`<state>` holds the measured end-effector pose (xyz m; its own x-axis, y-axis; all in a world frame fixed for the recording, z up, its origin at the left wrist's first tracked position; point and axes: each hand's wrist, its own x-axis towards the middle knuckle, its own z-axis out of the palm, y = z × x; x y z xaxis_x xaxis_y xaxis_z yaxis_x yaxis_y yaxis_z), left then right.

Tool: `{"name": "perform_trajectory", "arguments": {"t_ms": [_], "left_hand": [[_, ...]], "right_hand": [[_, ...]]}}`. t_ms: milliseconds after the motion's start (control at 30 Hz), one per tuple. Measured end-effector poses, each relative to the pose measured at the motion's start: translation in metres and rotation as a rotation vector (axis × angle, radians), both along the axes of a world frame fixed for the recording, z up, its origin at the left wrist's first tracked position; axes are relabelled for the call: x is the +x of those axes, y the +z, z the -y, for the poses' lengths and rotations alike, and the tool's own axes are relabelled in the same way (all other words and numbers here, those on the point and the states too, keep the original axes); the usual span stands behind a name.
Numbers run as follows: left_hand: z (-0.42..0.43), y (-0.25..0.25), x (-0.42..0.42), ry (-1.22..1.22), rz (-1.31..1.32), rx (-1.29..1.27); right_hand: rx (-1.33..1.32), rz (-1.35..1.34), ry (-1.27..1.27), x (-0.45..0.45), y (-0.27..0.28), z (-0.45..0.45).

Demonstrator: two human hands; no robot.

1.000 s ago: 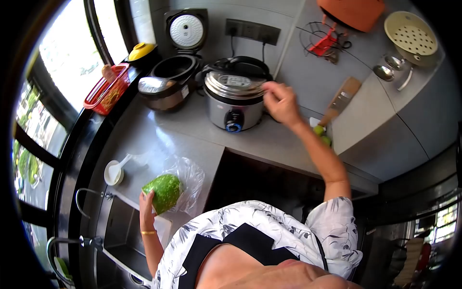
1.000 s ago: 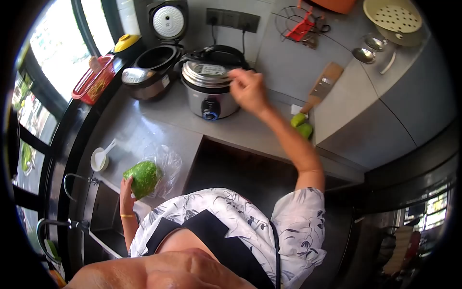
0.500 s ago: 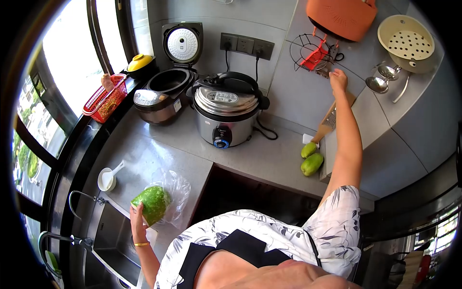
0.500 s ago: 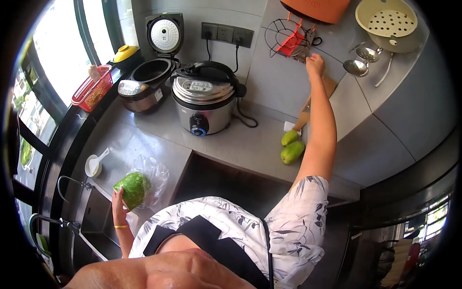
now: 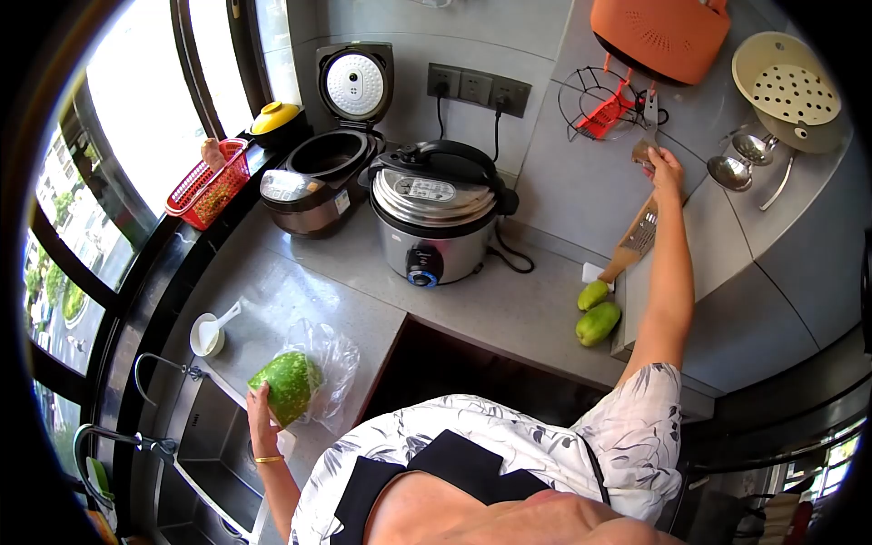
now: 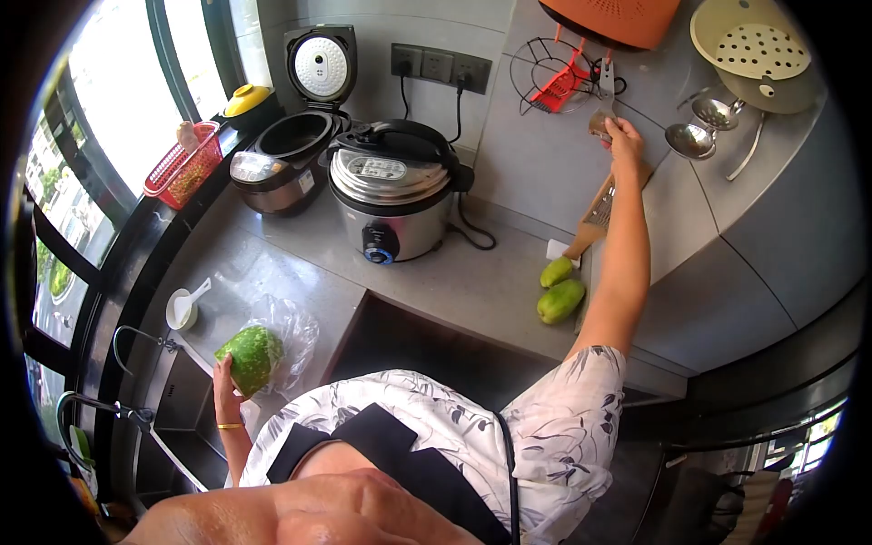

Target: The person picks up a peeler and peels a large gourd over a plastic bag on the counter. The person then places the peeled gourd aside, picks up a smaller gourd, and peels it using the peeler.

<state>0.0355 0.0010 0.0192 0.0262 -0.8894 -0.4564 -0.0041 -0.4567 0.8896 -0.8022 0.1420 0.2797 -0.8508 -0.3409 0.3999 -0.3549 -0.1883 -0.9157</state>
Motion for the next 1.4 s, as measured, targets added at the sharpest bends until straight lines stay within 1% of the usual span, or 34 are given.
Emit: {"name": "perform_trajectory", "arguments": {"t_ms": [100,233,367,400,433,467,500,533,567,600,633,667,700,767,800,833,900,1000,1100,1133,1233,1267,1367,1400], "left_hand": [[0.005,-0.009,0.002,0.004,-0.045,-0.007],[-0.001,0.004,-0.003,-0.004,-0.069,-0.006],[0.001,-0.001,-0.001,-0.020,-0.083,-0.026],[-0.003,0.004,-0.005,-0.011,-0.082,-0.028],[-0.007,0.009,-0.008,0.004,-0.076,-0.025],[-0.009,0.012,-0.009,0.042,0.001,0.015],[-0.012,0.012,-0.010,0.045,0.014,-0.005],[-0.014,0.013,-0.014,0.086,-0.010,-0.058],[-0.015,0.013,-0.018,0.065,-0.050,-0.168],[-0.018,0.020,-0.024,0.043,-0.111,-0.257],[-0.024,0.033,-0.029,0.027,-0.103,-0.237],[-0.028,0.034,-0.028,0.018,-0.084,-0.202],[-0.027,0.033,-0.026,-0.001,0.011,-0.214],[-0.029,0.018,-0.018,0.022,0.066,-0.201],[-0.028,0.010,-0.015,0.040,0.070,-0.141],[-0.030,0.008,-0.016,0.059,0.086,-0.140],[-0.036,0.006,-0.022,0.089,0.120,-0.136],[-0.038,-0.019,-0.025,0.160,0.127,-0.184],[-0.043,-0.027,-0.030,0.226,0.226,-0.323],[-0.049,-0.015,-0.036,0.252,0.242,-0.381],[-0.054,-0.014,-0.042,0.269,0.416,-0.412],[-0.053,-0.012,-0.041,0.278,0.433,-0.432],[-0.052,-0.004,-0.038,0.318,0.600,-0.395],[-0.051,0.002,-0.036,0.326,0.632,-0.381]], "right_hand": [[-0.109,0.023,0.125,0.020,0.010,-0.014],[-0.215,0.051,0.169,0.042,0.024,-0.019],[-0.301,0.083,0.204,0.060,0.038,-0.020],[-0.308,0.093,0.206,0.066,0.035,-0.019],[-0.338,0.137,0.293,0.072,0.024,-0.021],[-0.365,0.188,0.387,0.082,0.006,-0.024],[-0.388,0.243,0.491,0.096,-0.011,-0.024],[-0.345,0.215,0.646,0.120,-0.031,-0.025],[-0.295,0.191,0.812,0.149,-0.051,-0.026],[-0.262,0.194,0.847,0.180,-0.070,-0.021],[-0.223,0.210,0.889,0.217,-0.089,-0.017],[-0.119,0.209,0.888,0.260,-0.103,-0.014],[-0.029,0.190,0.890,0.301,-0.112,-0.007],[0.133,0.030,0.997,0.362,-0.147,0.011],[0.238,-0.110,1.047,0.393,-0.155,0.018],[0.339,-0.260,1.085,0.419,-0.160,0.024],[0.388,-0.682,1.119,0.450,-0.174,0.040],[0.424,-0.903,1.207,0.477,-0.183,0.062],[0.200,-0.194,1.305,0.518,-0.178,0.080],[0.335,-0.160,1.352,0.518,-0.170,0.089],[0.351,0.276,1.533,0.523,-0.173,0.112],[0.365,0.263,1.638,0.524,-0.177,0.119],[0.214,0.090,1.758,0.538,-0.197,0.128],[0.167,0.080,1.838,0.541,-0.203,0.131]]}}
